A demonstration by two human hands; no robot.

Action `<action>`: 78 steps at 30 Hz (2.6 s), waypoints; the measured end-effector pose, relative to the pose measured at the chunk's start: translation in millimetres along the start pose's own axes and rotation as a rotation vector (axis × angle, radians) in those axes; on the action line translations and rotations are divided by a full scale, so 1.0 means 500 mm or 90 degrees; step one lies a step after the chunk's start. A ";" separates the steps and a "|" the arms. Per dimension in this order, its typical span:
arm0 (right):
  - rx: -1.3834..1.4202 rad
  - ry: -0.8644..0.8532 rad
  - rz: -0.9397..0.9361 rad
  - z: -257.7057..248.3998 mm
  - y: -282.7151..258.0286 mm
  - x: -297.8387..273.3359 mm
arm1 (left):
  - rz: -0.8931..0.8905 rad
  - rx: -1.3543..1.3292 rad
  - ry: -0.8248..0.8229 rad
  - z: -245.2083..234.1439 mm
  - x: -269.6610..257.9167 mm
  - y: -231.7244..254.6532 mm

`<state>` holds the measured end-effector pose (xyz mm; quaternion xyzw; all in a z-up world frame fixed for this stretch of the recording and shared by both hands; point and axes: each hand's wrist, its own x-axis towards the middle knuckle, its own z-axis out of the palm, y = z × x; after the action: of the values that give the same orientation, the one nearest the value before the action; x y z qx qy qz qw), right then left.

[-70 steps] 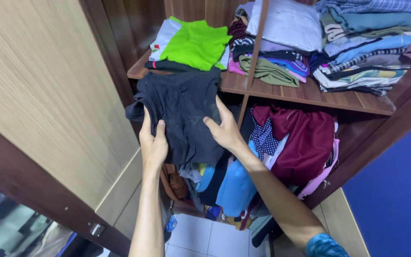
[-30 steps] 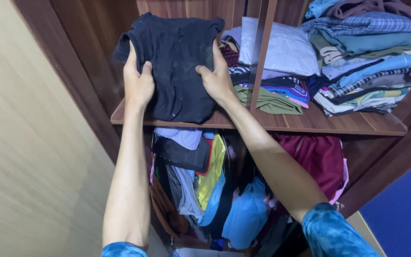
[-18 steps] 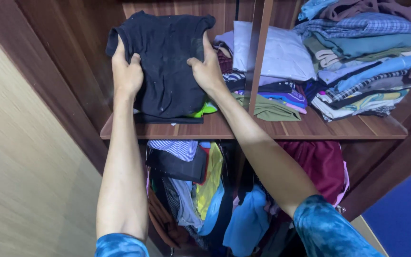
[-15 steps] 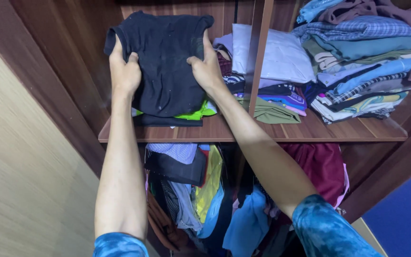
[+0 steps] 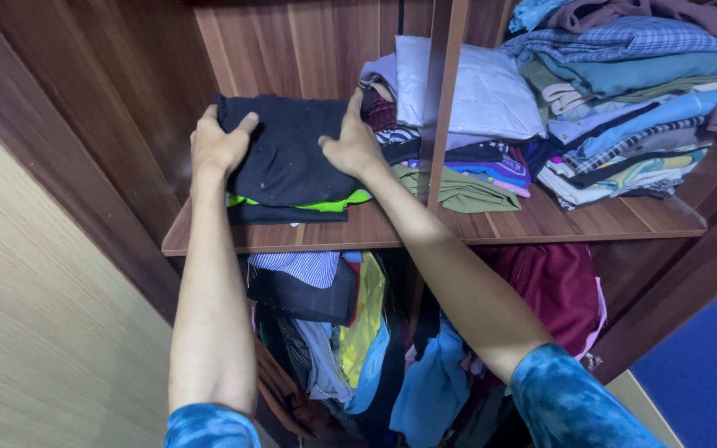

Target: Picking up folded clothes from a bed and placing them neatly onto a shelf in a wardrobe

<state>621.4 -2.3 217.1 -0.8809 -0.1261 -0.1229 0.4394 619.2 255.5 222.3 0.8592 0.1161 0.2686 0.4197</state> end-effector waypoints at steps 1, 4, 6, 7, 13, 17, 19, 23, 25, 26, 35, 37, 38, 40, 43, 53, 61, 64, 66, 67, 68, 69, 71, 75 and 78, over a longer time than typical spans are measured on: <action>-0.001 0.002 0.000 -0.010 -0.017 -0.024 | 0.002 -0.001 0.000 -0.024 -0.038 0.037; -0.065 -0.008 0.020 -0.016 -0.047 -0.072 | -0.031 0.043 -0.089 -0.077 -0.112 0.093; -0.092 0.005 -0.011 -0.003 -0.032 -0.063 | -0.002 0.133 -0.107 -0.070 -0.097 0.074; -0.091 0.005 -0.010 0.003 -0.023 -0.055 | -0.002 0.133 -0.108 -0.073 -0.109 0.080; -0.063 0.093 -0.118 0.022 -0.035 -0.039 | 0.023 0.098 0.029 -0.074 -0.142 0.072; -0.216 0.106 -0.127 -0.003 -0.069 -0.111 | 0.100 0.281 0.085 -0.054 -0.188 0.087; -0.243 0.152 -0.189 -0.008 -0.086 -0.129 | 0.161 0.311 0.143 -0.050 -0.194 0.088; -0.228 0.149 -0.325 0.016 -0.052 -0.117 | 0.233 0.335 0.070 -0.011 -0.173 0.054; -0.203 0.111 -0.336 0.021 -0.039 -0.112 | 0.174 0.320 -0.054 -0.002 -0.162 0.049; -0.219 0.068 -0.310 0.024 -0.033 -0.112 | 0.133 0.325 -0.105 0.002 -0.156 0.040; -0.281 -0.118 -0.167 0.023 -0.001 -0.105 | 0.079 0.331 -0.183 -0.020 -0.203 0.061; -0.300 -0.110 -0.177 0.025 -0.004 -0.115 | 0.085 0.328 -0.183 -0.030 -0.225 0.068; -0.301 -0.111 -0.180 0.026 -0.002 -0.117 | 0.083 0.330 -0.182 -0.033 -0.234 0.071; -0.302 -0.113 -0.185 0.024 -0.001 -0.123 | 0.078 0.331 -0.180 -0.037 -0.248 0.076; -0.274 -0.128 -0.187 0.015 -0.003 -0.146 | 0.070 0.330 -0.186 -0.041 -0.265 0.076; -0.298 -0.091 -0.224 0.016 0.003 -0.185 | 0.115 0.306 -0.160 -0.046 -0.299 0.044; -0.275 0.011 -0.281 0.018 0.024 -0.234 | 0.151 0.321 -0.088 -0.044 -0.348 0.014; -0.281 0.077 -0.306 0.000 0.010 -0.284 | 0.204 0.317 -0.012 -0.052 -0.388 0.011; -0.266 0.114 -0.336 -0.017 0.002 -0.319 | 0.267 0.325 0.064 -0.055 -0.412 0.005; -0.266 0.113 -0.336 -0.022 -0.001 -0.331 | 0.266 0.324 0.064 -0.060 -0.425 0.005; -0.264 0.132 -0.356 -0.028 -0.002 -0.346 | 0.277 0.324 0.088 -0.063 -0.440 0.004; -0.263 0.151 -0.377 -0.035 -0.003 -0.360 | 0.288 0.323 0.112 -0.066 -0.455 0.004; -0.266 0.154 -0.383 -0.033 0.012 -0.368 | 0.292 0.322 0.130 -0.071 -0.482 0.001; -0.253 0.145 -0.393 -0.041 0.027 -0.403 | 0.304 0.330 0.174 -0.081 -0.542 0.006; -0.242 0.155 -0.413 -0.058 0.014 -0.445 | 0.324 0.342 0.207 -0.083 -0.580 -0.005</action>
<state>412.1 -55.2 156.1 -0.8400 -0.3200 -0.3800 0.2183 355.5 161.2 135.7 0.8862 0.0308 0.4560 0.0763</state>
